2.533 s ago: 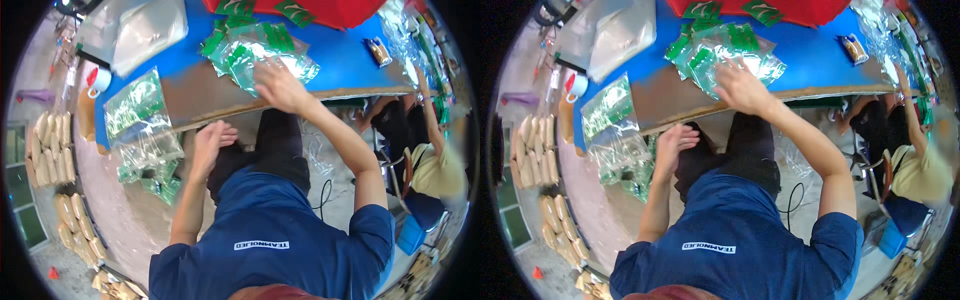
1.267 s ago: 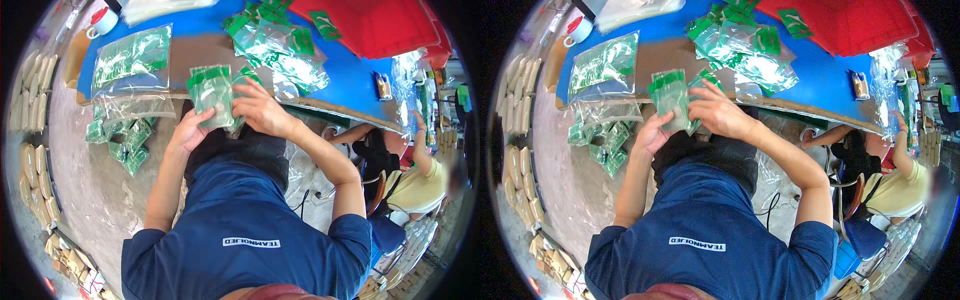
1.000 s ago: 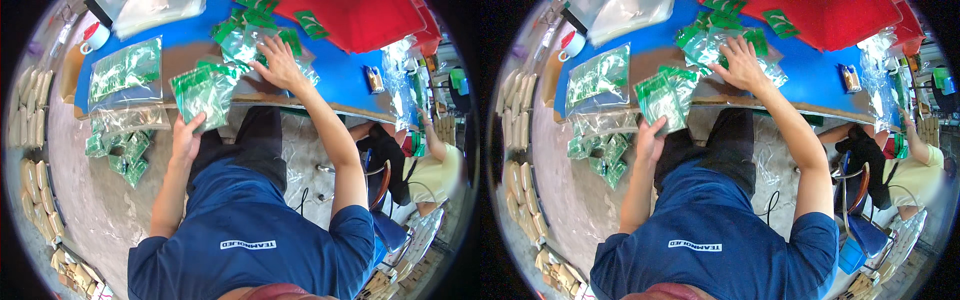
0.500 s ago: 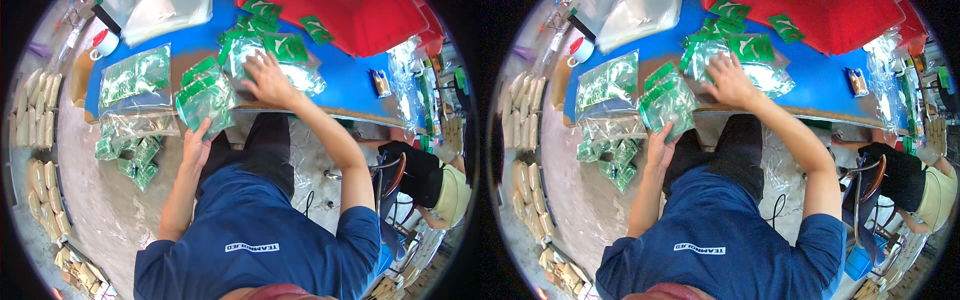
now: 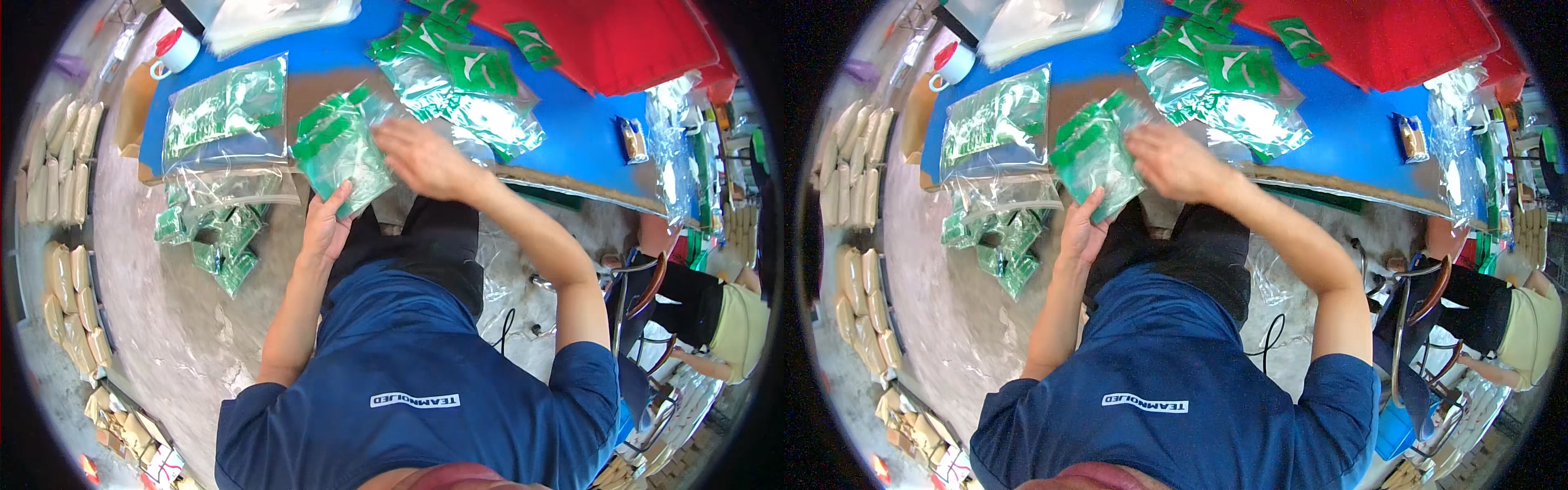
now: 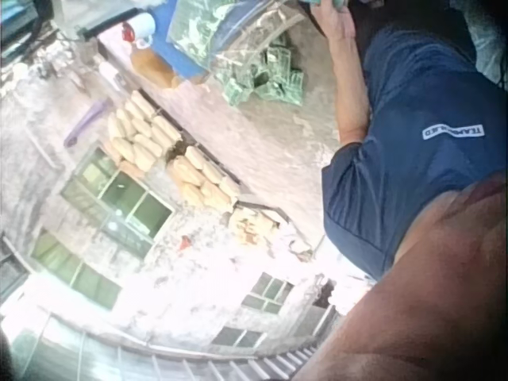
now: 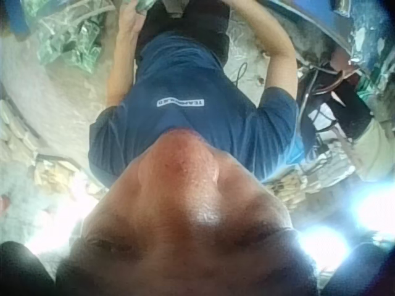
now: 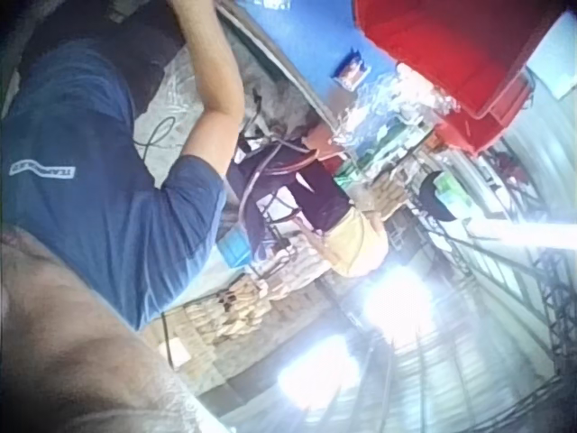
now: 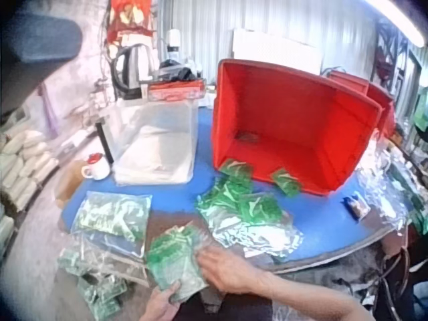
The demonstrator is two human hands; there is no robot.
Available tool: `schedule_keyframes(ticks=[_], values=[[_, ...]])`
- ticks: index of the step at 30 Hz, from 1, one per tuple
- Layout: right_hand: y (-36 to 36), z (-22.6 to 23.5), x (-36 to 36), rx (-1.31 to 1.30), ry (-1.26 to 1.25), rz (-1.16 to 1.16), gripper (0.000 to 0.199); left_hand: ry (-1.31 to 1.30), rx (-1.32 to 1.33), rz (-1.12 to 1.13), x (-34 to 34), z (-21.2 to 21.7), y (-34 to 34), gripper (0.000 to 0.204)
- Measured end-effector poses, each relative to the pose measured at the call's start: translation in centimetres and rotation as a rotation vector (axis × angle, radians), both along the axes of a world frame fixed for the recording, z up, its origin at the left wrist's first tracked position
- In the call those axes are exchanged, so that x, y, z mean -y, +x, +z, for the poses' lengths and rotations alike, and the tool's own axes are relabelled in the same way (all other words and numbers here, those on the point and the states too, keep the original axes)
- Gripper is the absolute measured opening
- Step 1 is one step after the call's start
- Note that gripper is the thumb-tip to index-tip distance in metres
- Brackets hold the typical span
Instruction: Counting and placing small green packets into a larger clear plastic bag.
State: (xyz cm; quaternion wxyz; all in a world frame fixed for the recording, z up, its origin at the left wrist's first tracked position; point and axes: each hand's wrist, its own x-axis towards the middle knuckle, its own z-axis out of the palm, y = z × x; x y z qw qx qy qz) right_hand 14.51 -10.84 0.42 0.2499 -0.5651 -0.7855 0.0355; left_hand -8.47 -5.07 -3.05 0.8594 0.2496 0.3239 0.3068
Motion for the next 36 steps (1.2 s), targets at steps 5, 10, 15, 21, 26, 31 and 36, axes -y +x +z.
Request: schedule_keyframes(ticks=[5, 10, 15, 21, 26, 31, 36], values=[[-0.5, 3.4, -0.5, -0.615, -0.273, -0.227, 0.053, 0.159, -0.017, 0.037, 0.0, 1.1, -0.3, 0.04], [-0.2, 6.9, -3.0, -0.899, -0.063, -0.025, 0.09, 0.762, -0.268, 0.015, -5.6, 5.6, 2.1, 0.048], [-0.9, 3.7, -3.9, -0.685, -0.062, -0.261, 0.081, 1.178, -0.255, -0.106, -9.6, 6.2, 4.1, 0.061], [-3.0, 0.4, -4.4, -0.781, -0.004, -0.364, 0.061, 0.893, -0.007, 0.037, -7.8, 4.6, 5.3, 0.042], [-3.6, 0.7, -4.1, -0.783, -0.039, -0.408, 0.05, 1.0, -0.104, 0.185, -7.5, 4.6, 6.1, 0.025], [-4.7, 1.7, -2.4, -1.065, -0.179, -0.187, 0.055, 0.909, -0.176, 0.302, -9.2, 3.9, 5.2, 0.033], [-5.0, 2.6, -1.1, -1.271, -0.355, -0.056, 0.059, 0.188, -0.127, 0.272, -7.6, 6.9, 5.3, 0.035]])
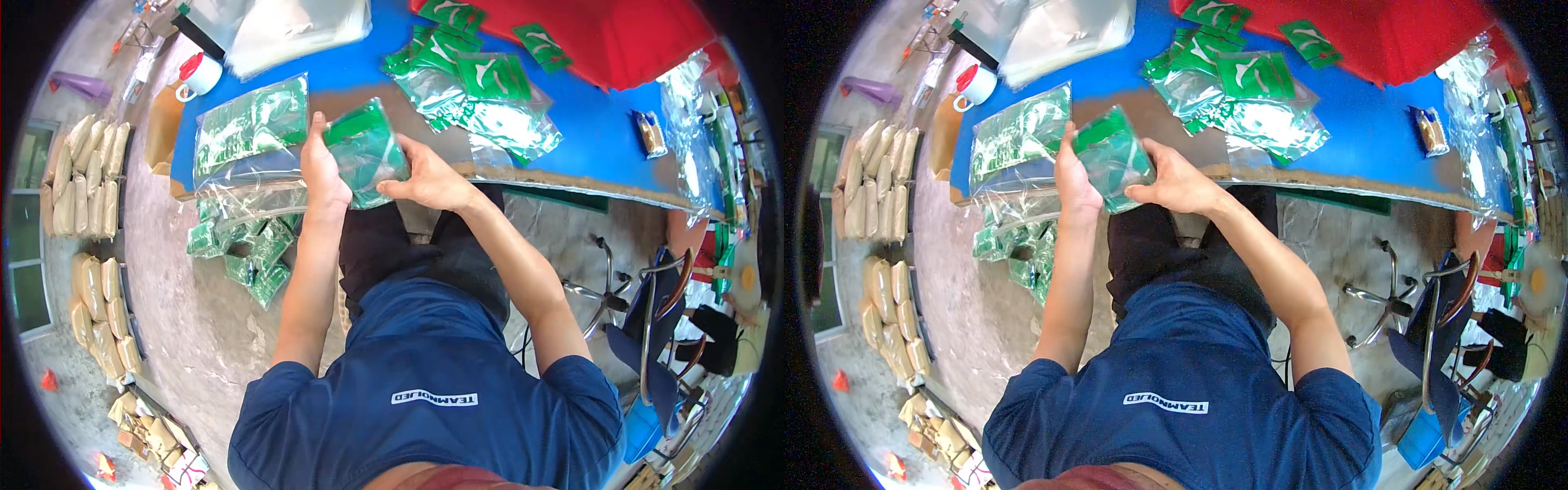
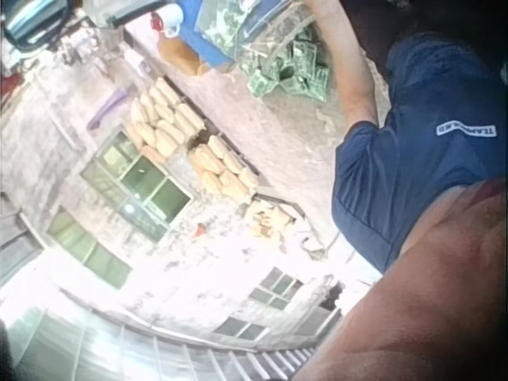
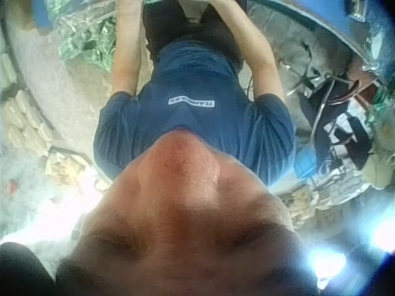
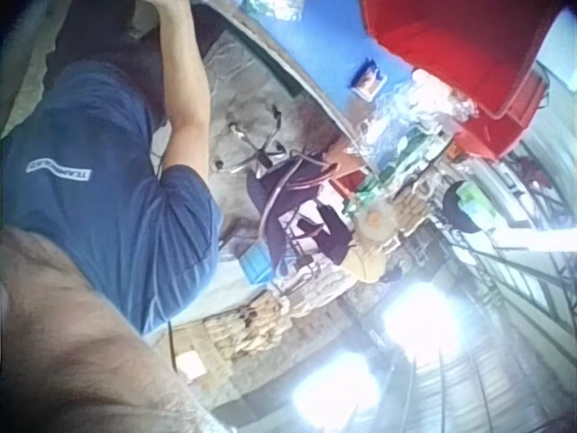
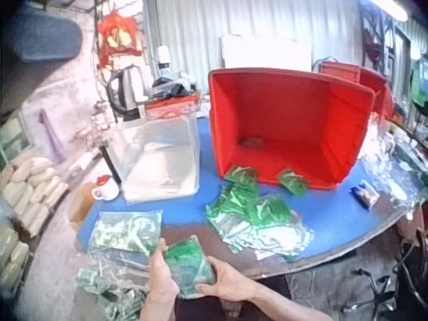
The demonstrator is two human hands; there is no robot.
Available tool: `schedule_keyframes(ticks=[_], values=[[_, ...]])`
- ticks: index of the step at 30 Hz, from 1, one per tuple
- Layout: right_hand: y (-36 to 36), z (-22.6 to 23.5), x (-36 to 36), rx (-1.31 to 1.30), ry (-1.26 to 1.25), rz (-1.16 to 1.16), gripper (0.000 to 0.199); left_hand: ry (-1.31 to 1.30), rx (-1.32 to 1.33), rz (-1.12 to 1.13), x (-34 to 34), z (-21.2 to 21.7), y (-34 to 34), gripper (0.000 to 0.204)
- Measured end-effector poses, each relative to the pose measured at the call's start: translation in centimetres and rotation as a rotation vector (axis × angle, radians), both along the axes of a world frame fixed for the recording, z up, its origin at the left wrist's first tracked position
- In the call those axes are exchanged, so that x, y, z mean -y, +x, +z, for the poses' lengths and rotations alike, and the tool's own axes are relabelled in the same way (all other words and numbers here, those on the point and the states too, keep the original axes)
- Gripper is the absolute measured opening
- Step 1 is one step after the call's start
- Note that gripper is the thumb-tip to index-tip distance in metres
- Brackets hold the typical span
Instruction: Counting and placing small green packets into a larger clear plastic bag.
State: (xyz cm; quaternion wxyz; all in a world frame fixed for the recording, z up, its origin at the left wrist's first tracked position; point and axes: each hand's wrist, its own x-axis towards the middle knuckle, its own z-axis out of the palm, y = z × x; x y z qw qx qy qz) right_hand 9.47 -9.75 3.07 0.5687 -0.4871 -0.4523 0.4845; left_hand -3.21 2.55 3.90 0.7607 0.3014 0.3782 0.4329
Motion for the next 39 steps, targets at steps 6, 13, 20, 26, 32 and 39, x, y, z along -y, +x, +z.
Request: schedule_keyframes(ticks=[6, 13, 20, 26, 32, 39], values=[[1.5, 2.1, 0.4, 0.012, -0.211, -0.028, 0.056, 0.1, 0.288, -0.342, 3.4, -0.2, -3.2, 0.041], [5.1, 3.1, -3.8, 0.572, -0.463, -0.043, 0.071, -0.086, 0.08, -0.289, 5.2, -4.6, -6.0, 0.031], [1.8, -2.1, -0.3, 1.45, 0.221, -0.103, 0.051, -0.411, 0.237, -0.377, 3.8, -5.9, -11.0, 0.036], [2.1, 0.6, 2.4, 1.016, 0.396, -0.201, 0.033, -0.543, 0.376, -0.525, 3.8, -4.0, -9.8, 0.047], [2.7, -0.3, 1.3, 1.124, 0.453, -0.049, 0.046, -0.47, 0.391, -0.565, 4.5, -5.8, -8.0, 0.046], [13.6, -2.7, -3.7, 1.383, -0.247, -0.858, 0.06, -0.086, 0.222, -0.332, 5.6, -5.4, -8.9, 0.045]])
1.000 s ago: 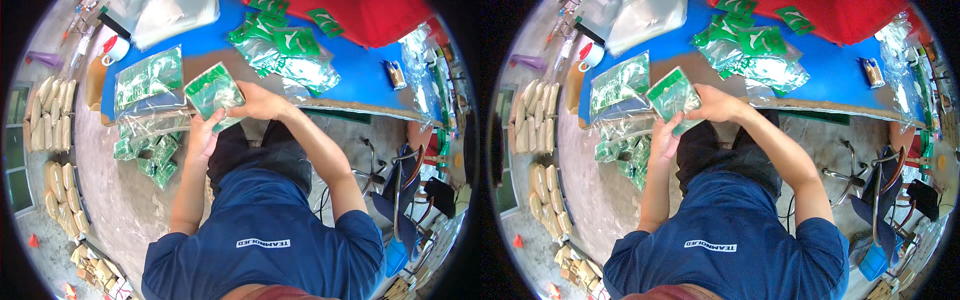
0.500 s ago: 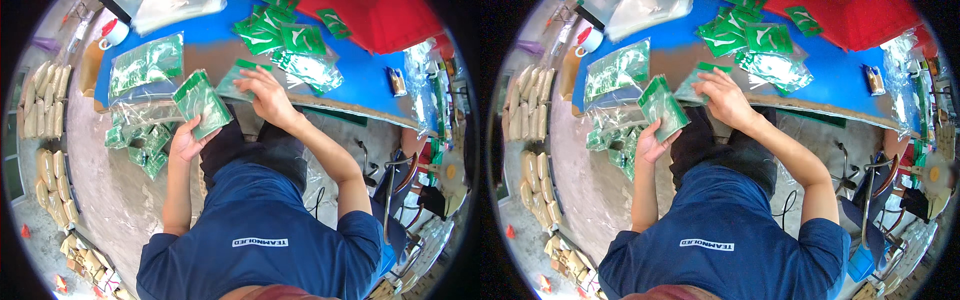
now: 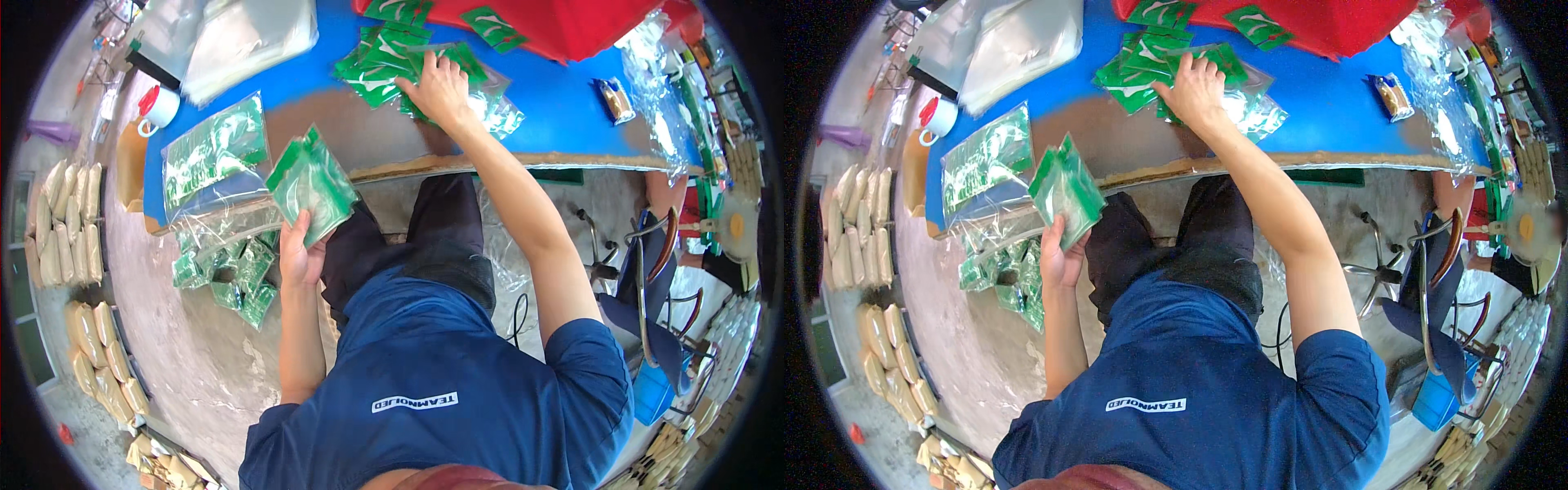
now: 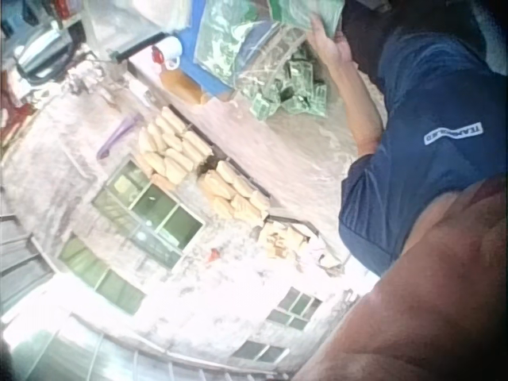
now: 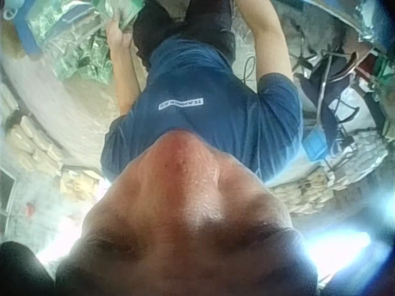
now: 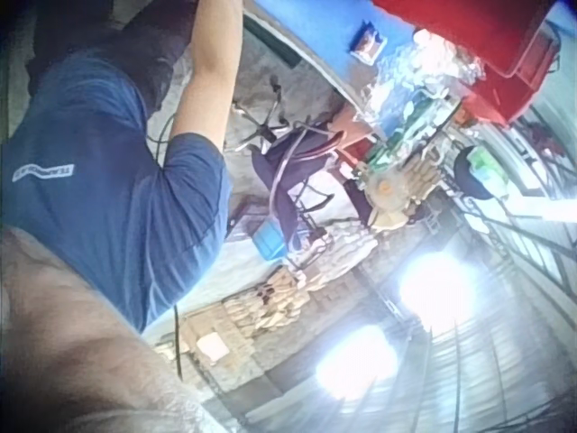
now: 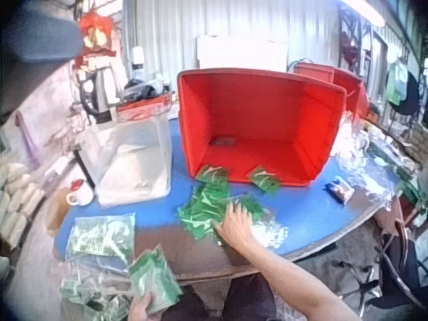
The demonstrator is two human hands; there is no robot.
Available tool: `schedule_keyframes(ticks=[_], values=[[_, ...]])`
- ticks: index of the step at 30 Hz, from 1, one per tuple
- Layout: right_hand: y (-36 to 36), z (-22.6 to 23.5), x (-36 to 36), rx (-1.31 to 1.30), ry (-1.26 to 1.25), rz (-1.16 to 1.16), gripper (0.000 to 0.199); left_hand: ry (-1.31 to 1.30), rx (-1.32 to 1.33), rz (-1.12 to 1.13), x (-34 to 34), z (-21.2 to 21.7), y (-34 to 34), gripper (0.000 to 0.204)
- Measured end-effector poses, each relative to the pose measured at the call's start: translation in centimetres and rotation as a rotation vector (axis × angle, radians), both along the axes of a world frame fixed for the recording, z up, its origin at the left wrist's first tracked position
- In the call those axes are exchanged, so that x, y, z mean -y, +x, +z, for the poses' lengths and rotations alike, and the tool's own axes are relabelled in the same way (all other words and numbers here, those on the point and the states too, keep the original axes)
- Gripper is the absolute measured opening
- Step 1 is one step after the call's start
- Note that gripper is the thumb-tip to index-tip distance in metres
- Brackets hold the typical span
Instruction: Counting and placing small green packets into a larger clear plastic bag.
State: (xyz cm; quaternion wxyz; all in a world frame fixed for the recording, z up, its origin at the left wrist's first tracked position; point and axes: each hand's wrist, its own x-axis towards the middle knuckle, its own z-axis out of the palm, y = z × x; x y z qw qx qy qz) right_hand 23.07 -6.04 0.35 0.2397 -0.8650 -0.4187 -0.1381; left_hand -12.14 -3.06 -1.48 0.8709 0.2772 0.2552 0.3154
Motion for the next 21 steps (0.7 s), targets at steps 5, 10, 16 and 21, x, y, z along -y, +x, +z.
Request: schedule_keyframes(ticks=[5, 10, 16, 21], values=[[-0.1, -1.6, 2.0, -0.001, -0.001, 0.188, 0.042, 0.186, -0.07, 0.071, 1.9, 1.8, 0.8, 0.057], [-3.5, 2.2, 5.8, 0.013, 0.422, 0.243, 0.027, -0.029, 0.072, -0.104, 2.4, 0.0, 1.3, 0.067], [-12.9, 3.7, 9.0, -1.351, 0.401, 0.326, 0.037, -0.359, 0.274, -0.231, 3.8, 0.7, 5.0, 0.066], [-5.6, 2.8, 5.4, -0.33, 0.4, 0.276, 0.055, -0.01, -0.02, -0.035, 3.6, -0.8, 4.8, 0.057]])
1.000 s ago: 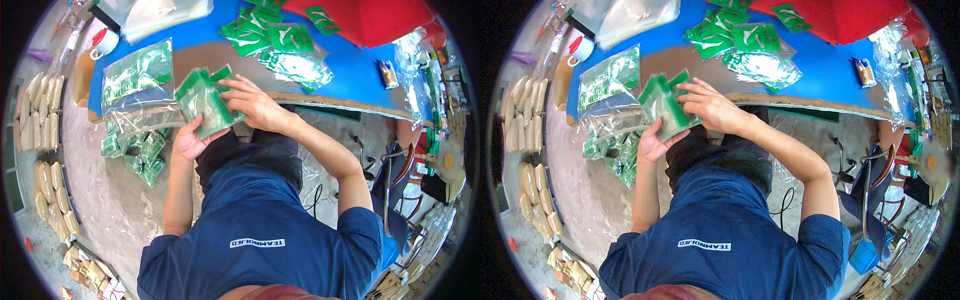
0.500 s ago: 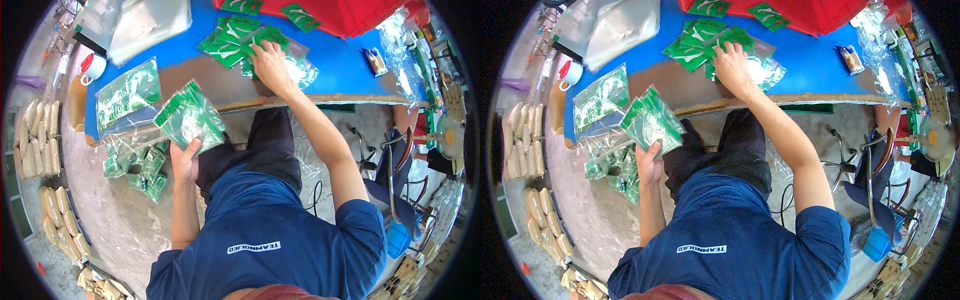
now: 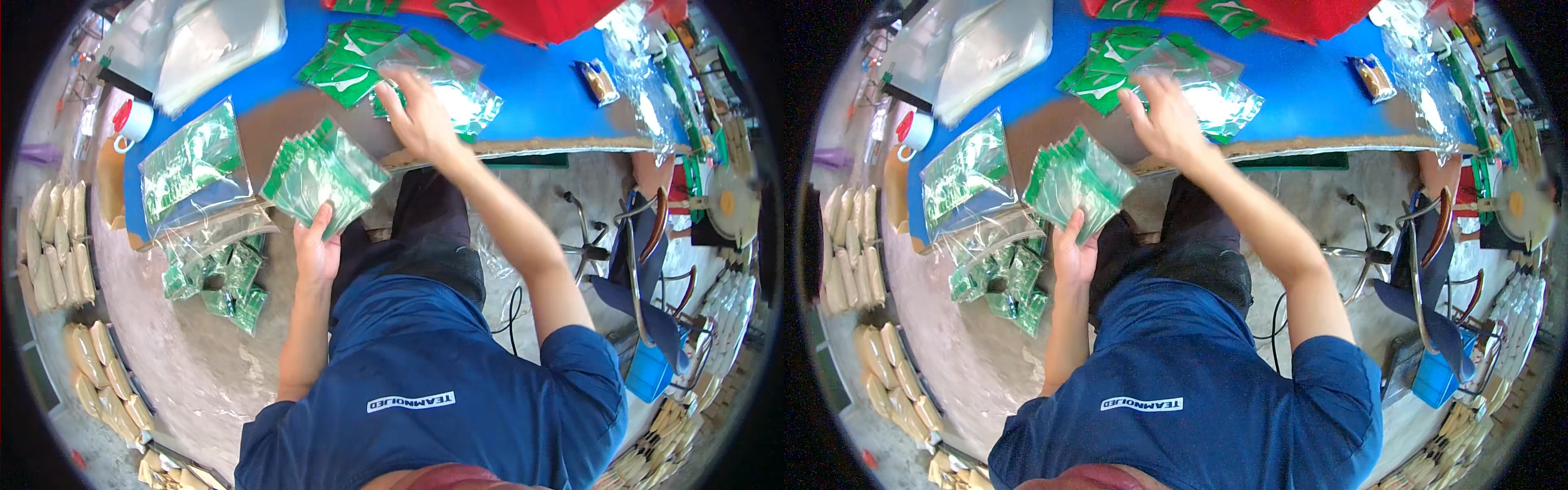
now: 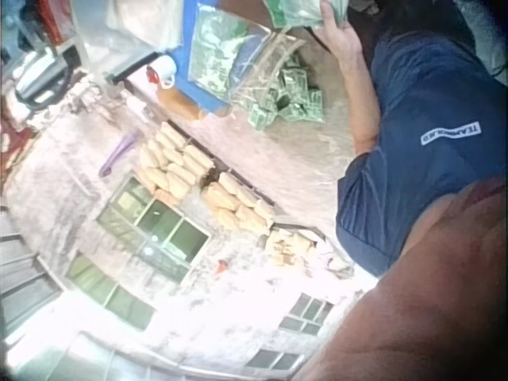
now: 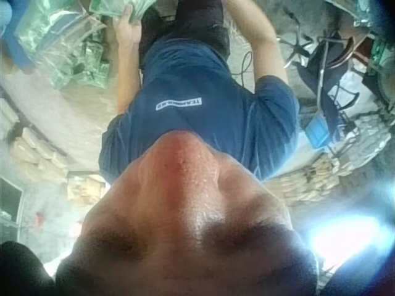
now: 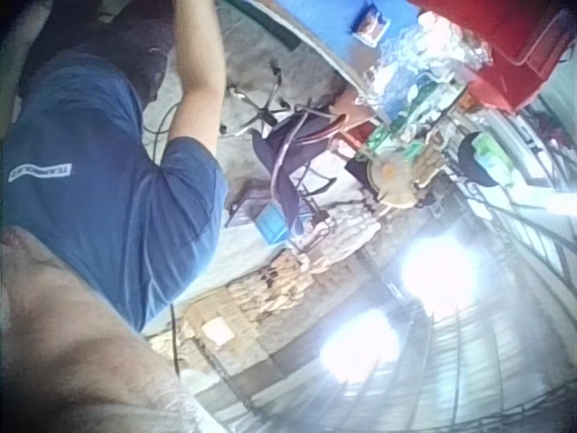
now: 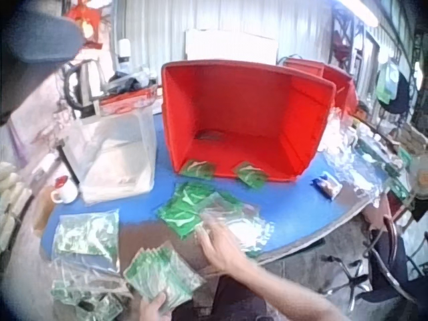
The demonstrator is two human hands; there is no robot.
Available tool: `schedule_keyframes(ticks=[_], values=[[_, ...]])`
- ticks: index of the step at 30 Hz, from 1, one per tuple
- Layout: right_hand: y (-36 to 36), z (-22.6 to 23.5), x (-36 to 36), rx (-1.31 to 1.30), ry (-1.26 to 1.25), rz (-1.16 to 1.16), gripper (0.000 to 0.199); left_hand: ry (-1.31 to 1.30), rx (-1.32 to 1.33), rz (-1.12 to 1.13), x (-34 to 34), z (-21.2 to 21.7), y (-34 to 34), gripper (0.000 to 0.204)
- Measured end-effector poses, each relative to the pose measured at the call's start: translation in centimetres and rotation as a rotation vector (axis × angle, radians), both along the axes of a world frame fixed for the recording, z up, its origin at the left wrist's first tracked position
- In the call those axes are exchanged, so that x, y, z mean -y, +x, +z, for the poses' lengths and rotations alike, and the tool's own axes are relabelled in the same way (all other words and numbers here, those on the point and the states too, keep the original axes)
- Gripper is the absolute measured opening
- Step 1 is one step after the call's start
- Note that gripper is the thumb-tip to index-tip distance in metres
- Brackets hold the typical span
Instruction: Counting and placing small green packets into a larger clear plastic bag.
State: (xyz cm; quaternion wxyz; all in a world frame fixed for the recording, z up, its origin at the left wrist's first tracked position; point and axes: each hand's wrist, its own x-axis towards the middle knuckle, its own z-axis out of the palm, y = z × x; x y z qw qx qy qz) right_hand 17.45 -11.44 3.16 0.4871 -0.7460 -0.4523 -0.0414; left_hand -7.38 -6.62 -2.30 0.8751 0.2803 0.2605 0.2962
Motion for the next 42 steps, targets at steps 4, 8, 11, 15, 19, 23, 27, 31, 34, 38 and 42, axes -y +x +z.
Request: schedule_keyframes(ticks=[4, 8, 11, 15, 19, 23, 27, 31, 34, 38, 42], values=[[2.4, -3.1, -0.6, 0.602, -0.407, -0.104, 0.063, -0.001, -0.02, -0.024, -0.5, -0.8, -3.2, 0.061], [-3.0, -2.3, 3.2, 0.284, -0.186, 0.487, 0.044, -0.115, 0.006, -0.083, -0.4, -1.7, -2.8, 0.062], [-3.5, -0.8, 3.6, 0.039, -0.295, 0.795, 0.033, -0.054, -0.037, -0.153, -0.7, -1.7, -1.5, 0.055], [3.2, -1.1, 1.4, 0.422, -0.24, 0.052, 0.056, -0.024, -0.068, -0.184, -0.9, -1.8, -1.3, 0.051], [0.4, -2.2, 4.1, 0.554, -0.531, 0.158, 0.071, -0.197, 0.096, -0.105, -0.8, -1.9, -1.2, 0.051], [-4.3, -1.6, 7.0, 0.394, -0.414, 0.662, 0.052, -0.166, 0.066, -0.188, -0.8, -2.6, -0.3, 0.051], [0.5, 0.7, 7.0, 0.209, -0.319, 0.322, 0.05, -0.147, 0.067, -0.166, -0.7, -1.5, -0.4, 0.056], [2.9, -1.3, 8.7, 0.477, -0.562, 0.157, 0.065, -0.235, 0.181, -0.24, -0.8, -2.1, -2.1, 0.065], [-0.3, -0.7, 8.0, 0.483, -0.452, 0.212, 0.059, -0.226, 0.183, -0.251, 0.2, -3.7, -3.6, 0.068], [-1.7, -0.1, 6.3, 0.456, -0.451, 0.195, 0.044, -0.262, 0.156, -0.226, 1.5, -2.4, -2.7, 0.066], [-3.0, -0.7, 5.4, 0.468, -0.506, 0.336, 0.041, -0.118, 0.094, -0.104, 1.6, -0.5, 0.5, 0.055]])
